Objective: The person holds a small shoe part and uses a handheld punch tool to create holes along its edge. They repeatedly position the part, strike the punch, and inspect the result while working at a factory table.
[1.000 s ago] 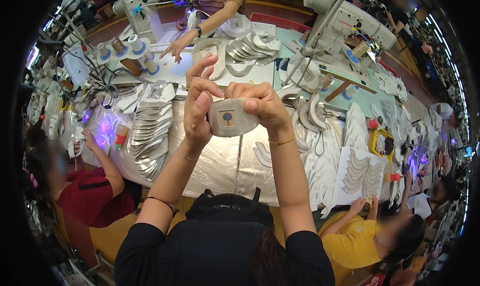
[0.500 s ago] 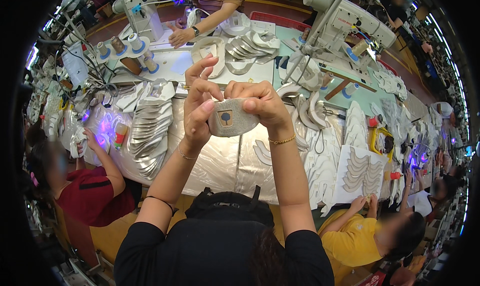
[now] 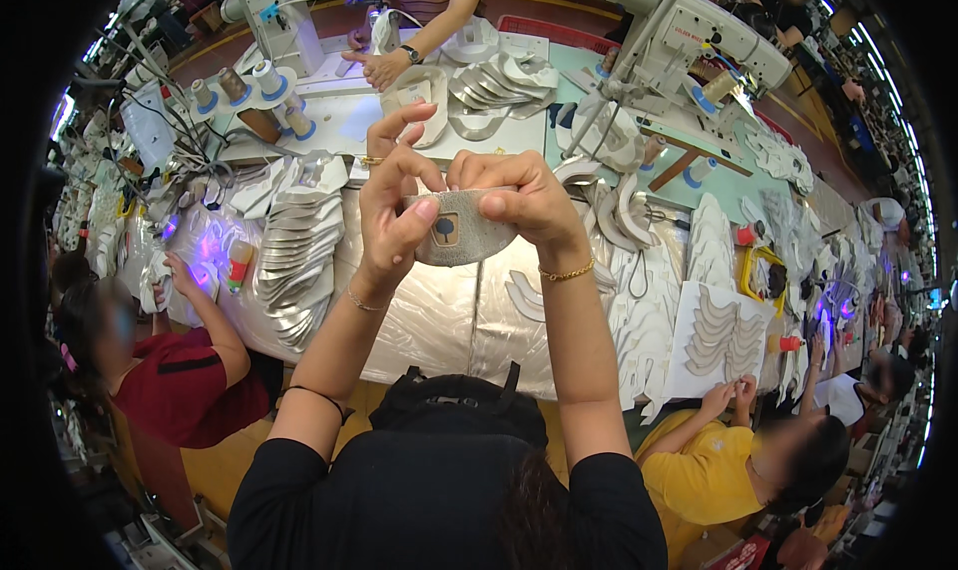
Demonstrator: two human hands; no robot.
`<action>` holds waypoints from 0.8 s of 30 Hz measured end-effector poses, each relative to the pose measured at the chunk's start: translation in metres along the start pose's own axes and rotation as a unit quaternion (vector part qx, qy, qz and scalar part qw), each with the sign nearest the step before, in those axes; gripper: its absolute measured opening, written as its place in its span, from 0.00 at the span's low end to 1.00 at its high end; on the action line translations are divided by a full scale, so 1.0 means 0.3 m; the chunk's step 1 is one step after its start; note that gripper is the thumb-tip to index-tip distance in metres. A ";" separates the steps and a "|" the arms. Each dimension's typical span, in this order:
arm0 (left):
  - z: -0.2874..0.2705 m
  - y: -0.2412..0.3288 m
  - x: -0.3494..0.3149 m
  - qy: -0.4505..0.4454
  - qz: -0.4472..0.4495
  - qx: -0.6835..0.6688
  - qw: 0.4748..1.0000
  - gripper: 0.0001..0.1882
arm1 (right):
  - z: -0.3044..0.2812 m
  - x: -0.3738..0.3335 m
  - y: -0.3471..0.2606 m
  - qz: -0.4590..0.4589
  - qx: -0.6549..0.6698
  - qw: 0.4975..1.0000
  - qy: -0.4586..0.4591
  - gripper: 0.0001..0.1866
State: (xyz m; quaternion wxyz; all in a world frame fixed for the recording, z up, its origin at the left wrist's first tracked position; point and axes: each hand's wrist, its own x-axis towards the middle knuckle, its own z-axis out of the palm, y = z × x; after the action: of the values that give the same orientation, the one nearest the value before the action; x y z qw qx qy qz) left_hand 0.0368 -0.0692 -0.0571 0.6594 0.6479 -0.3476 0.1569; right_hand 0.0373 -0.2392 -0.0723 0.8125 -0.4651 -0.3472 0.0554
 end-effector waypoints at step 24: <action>-0.001 0.006 0.004 -0.004 0.012 -0.030 0.999 0.09 | -0.009 -0.005 -0.004 0.010 -0.006 1.000 -0.005 0.17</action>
State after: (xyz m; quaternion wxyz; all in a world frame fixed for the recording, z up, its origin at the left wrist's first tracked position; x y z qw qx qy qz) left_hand 0.0366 -0.0689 -0.0551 0.6752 0.6245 -0.3620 0.1518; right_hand 0.0376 -0.2425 -0.0730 0.8070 -0.4734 -0.3472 0.0639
